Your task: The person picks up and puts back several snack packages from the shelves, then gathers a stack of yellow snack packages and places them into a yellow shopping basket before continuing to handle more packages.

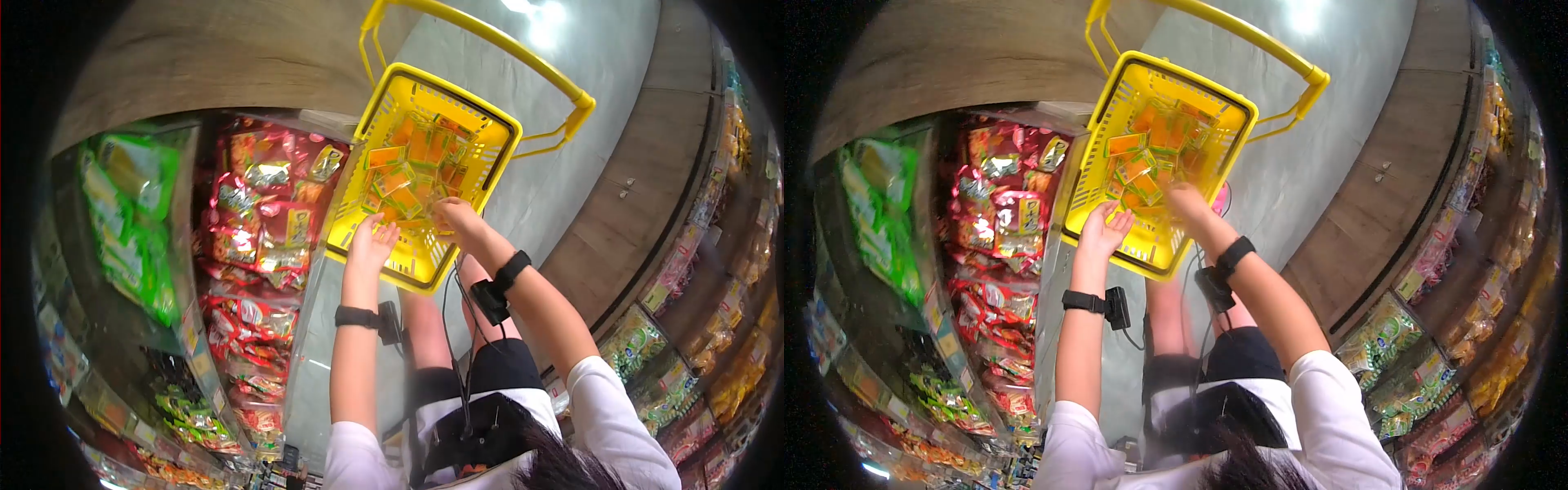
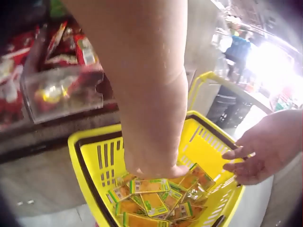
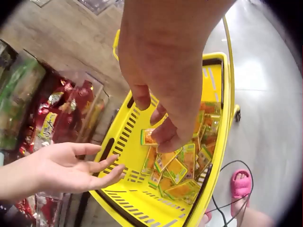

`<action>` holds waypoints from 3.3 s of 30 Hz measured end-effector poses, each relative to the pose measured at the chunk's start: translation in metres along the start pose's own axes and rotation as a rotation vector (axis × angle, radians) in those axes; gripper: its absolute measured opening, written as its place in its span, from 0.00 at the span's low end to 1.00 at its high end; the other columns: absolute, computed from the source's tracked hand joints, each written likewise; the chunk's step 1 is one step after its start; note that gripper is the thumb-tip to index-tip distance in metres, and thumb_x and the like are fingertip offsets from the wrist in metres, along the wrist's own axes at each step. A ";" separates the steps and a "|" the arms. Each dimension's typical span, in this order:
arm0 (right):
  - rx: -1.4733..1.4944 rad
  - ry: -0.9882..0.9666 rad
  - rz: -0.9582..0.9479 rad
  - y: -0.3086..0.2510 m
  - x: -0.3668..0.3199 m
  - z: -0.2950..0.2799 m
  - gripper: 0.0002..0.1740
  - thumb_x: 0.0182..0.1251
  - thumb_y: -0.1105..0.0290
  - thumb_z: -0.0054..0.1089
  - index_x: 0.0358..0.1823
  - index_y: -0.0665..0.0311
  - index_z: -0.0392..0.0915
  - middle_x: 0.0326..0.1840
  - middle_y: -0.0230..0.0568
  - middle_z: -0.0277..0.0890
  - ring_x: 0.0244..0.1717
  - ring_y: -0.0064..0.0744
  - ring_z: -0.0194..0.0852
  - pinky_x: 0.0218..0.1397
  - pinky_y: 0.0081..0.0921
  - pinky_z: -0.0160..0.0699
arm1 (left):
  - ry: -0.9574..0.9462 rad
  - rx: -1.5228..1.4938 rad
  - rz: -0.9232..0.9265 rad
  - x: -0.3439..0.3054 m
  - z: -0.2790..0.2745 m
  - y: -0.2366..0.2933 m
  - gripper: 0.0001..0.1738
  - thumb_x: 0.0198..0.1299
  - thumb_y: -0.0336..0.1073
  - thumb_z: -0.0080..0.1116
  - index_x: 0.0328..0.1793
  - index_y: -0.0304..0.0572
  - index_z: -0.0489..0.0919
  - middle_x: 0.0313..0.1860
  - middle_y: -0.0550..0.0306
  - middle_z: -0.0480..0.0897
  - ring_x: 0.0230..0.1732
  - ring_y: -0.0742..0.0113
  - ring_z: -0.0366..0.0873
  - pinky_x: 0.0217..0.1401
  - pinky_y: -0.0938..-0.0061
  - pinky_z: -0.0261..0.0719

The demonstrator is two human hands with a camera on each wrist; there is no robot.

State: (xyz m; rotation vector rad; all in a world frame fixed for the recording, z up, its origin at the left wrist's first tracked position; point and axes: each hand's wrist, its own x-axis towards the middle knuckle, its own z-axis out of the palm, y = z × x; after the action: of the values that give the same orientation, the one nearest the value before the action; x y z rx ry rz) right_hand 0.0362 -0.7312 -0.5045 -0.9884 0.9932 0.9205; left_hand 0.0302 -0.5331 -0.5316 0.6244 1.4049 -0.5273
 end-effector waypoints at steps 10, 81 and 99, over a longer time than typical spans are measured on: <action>-0.142 0.348 0.055 0.021 0.119 0.022 0.28 0.52 0.67 0.56 0.51 0.79 0.65 0.41 0.59 0.77 0.41 0.50 0.78 0.45 0.35 0.77 | 0.007 0.380 0.127 0.098 0.037 0.011 0.25 0.59 0.37 0.54 0.63 0.45 0.66 0.62 0.52 0.63 0.64 0.52 0.59 0.70 0.55 0.53; -0.427 0.145 -0.031 0.022 0.179 0.034 0.57 0.38 0.61 0.76 0.69 0.74 0.51 0.64 0.62 0.62 0.60 0.49 0.67 0.55 0.35 0.72 | 0.131 0.627 -0.268 0.172 0.016 0.019 0.37 0.54 0.64 0.57 0.64 0.51 0.68 0.63 0.51 0.70 0.60 0.50 0.68 0.56 0.34 0.60; -0.204 -0.170 -0.367 -0.036 0.042 0.009 0.41 0.52 0.78 0.61 0.69 0.66 0.54 0.49 0.38 0.73 0.46 0.23 0.69 0.47 0.20 0.73 | -0.001 0.455 0.034 0.021 0.066 -0.001 0.31 0.57 0.50 0.62 0.61 0.56 0.59 0.57 0.52 0.69 0.55 0.56 0.70 0.47 0.46 0.73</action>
State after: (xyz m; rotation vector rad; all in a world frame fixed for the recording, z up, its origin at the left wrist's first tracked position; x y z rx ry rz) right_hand 0.0830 -0.7266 -0.5339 -1.1954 0.5568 0.7907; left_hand 0.0793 -0.5782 -0.5485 1.0086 1.2766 -0.8296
